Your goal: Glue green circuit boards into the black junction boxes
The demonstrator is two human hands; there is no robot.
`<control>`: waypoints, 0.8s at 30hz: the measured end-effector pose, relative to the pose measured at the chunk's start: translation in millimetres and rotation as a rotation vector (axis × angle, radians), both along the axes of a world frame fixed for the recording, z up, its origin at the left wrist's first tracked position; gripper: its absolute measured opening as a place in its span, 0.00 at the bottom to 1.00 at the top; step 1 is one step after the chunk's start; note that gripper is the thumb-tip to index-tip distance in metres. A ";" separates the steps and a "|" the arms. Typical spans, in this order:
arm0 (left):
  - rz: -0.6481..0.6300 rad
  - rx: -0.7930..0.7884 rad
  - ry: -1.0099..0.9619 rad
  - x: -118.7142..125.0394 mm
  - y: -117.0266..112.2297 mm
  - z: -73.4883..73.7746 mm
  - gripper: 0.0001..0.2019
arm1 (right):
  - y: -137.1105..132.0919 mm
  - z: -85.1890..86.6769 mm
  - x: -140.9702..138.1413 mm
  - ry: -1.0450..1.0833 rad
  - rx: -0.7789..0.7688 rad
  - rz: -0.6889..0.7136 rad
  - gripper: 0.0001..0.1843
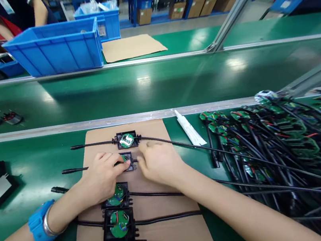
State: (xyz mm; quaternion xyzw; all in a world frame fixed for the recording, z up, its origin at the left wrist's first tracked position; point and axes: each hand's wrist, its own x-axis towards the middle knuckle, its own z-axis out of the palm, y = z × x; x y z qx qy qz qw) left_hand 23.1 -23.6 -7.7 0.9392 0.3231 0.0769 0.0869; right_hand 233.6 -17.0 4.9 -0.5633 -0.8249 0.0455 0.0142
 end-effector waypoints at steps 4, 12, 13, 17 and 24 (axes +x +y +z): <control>0.076 -0.099 -0.169 -2.2 17.7 9.2 0.17 | 24.1 -12.0 18.8 0.168 0.178 -0.007 0.12; 0.374 -0.062 -0.071 -24.6 63.7 13.5 0.07 | 18.8 -11.7 26.9 0.311 0.157 0.073 0.13; 0.370 -0.077 -0.087 -26.2 62.3 16.1 0.08 | 14.1 -3.1 25.7 0.315 0.153 0.090 0.14; 0.342 -0.057 -0.131 -24.1 54.5 25.9 0.12 | 8.0 31.7 15.7 0.179 0.109 0.134 0.15; 0.301 -0.023 0.048 -10.7 57.3 17.0 0.12 | 33.4 44.7 -0.5 -0.085 -0.028 0.164 0.13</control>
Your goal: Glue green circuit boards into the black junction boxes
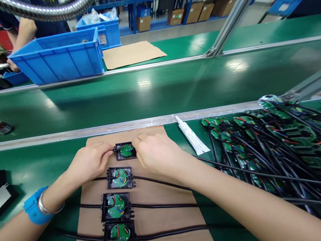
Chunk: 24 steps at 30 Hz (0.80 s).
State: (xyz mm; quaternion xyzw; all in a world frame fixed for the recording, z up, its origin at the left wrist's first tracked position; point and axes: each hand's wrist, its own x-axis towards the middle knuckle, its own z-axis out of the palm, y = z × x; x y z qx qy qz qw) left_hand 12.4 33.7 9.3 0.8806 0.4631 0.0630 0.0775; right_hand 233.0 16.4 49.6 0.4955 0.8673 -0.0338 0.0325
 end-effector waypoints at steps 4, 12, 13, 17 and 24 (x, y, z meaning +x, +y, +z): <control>0.004 -0.006 0.007 2.4 1.8 -4.2 0.12 | 6.0 -2.9 -2.8 -0.026 -0.031 0.000 0.13; 0.006 -0.033 -0.038 1.4 6.9 -5.0 0.10 | 18.6 -13.8 -10.6 0.008 -0.192 0.103 0.22; 0.003 -0.037 -0.048 1.5 7.9 -4.4 0.09 | 18.8 -15.7 -10.7 0.019 -0.203 0.103 0.22; -0.010 -0.035 -0.066 2.8 9.0 -1.0 0.10 | 12.3 -19.4 -9.3 0.081 -0.250 0.098 0.23; -0.061 -0.039 0.038 8.7 3.2 5.0 0.14 | 3.3 -19.2 -9.0 0.123 -0.263 0.070 0.21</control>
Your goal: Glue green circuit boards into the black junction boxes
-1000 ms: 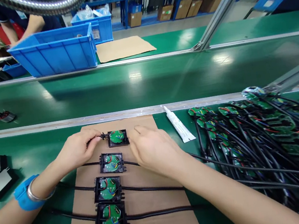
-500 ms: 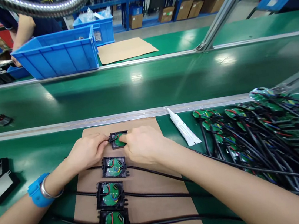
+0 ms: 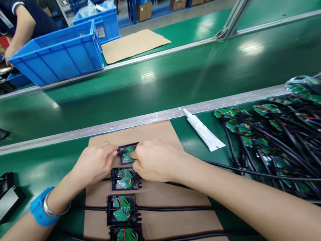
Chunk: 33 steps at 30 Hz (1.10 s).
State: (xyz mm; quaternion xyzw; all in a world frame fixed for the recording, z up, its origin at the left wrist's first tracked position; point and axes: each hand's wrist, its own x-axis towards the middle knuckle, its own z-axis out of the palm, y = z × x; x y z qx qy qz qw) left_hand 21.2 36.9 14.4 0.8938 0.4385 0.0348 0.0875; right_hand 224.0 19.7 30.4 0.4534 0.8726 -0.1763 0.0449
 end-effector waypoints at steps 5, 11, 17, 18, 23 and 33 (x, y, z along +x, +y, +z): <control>-0.019 -0.024 0.069 2.0 1.4 5.0 0.14 | -0.3 -1.9 0.6 0.026 -0.003 0.014 0.20; 0.028 -0.058 0.077 -0.2 -7.6 4.9 0.15 | -2.2 -7.8 3.2 0.056 -0.004 -0.011 0.21; 0.114 -0.071 0.312 17.7 0.5 6.9 0.11 | -2.6 -12.1 2.9 0.084 0.002 0.008 0.21; 0.108 -0.083 0.326 20.5 6.0 8.8 0.10 | -3.5 -11.5 1.9 0.076 0.005 0.006 0.21; 0.122 -0.068 0.329 17.0 14.7 19.1 0.14 | -11.3 -5.9 -3.8 0.019 0.026 -0.042 0.20; -0.023 0.052 0.248 16.0 -40.5 -3.9 0.26 | -6.8 -2.3 5.1 0.156 -0.131 -0.085 0.19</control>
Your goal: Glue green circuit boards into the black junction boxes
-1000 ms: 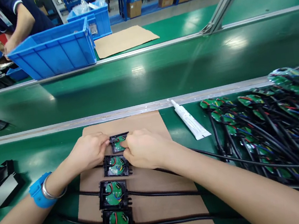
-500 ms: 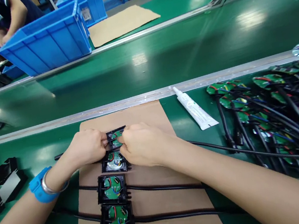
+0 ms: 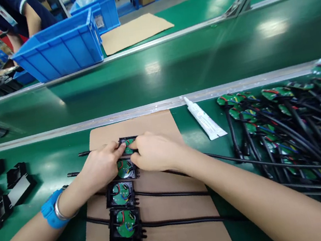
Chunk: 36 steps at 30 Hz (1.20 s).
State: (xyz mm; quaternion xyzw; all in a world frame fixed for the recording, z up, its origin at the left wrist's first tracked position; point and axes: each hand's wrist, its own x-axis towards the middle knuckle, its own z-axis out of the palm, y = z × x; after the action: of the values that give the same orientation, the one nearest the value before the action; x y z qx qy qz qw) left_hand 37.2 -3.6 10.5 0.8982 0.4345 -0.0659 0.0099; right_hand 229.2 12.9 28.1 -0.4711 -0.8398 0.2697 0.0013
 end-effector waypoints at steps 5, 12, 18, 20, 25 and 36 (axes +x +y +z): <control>0.021 -0.019 -0.190 -1.5 14.5 11.7 0.18 | 1.0 -0.1 15.6 0.152 -0.099 -0.106 0.19; -0.193 -0.118 -0.377 1.0 30.0 -4.6 0.07 | -5.5 0.9 8.3 0.043 0.061 -0.091 0.05; -0.183 -0.107 -0.379 0.1 30.0 -7.8 0.08 | -2.1 -11.5 8.1 -0.043 0.135 -0.239 0.13; -0.177 -0.098 -0.373 0.6 29.3 -7.5 0.07 | 2.7 -16.2 11.9 -0.070 0.114 -0.221 0.14; -0.191 -0.071 -0.344 3.8 27.6 -9.9 0.17 | 12.1 -21.8 13.5 -0.121 0.117 -0.107 0.12; -0.211 -0.014 -0.276 9.7 24.5 -9.8 0.18 | 3.2 -35.7 17.3 0.021 0.390 -0.127 0.09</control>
State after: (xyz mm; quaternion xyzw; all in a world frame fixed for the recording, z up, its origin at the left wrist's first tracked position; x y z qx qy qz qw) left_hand 46.9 20.9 0.8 0.9392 0.3320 0.0541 0.0688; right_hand 246.5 16.1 -7.5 -0.5112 -0.8447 0.1065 0.1181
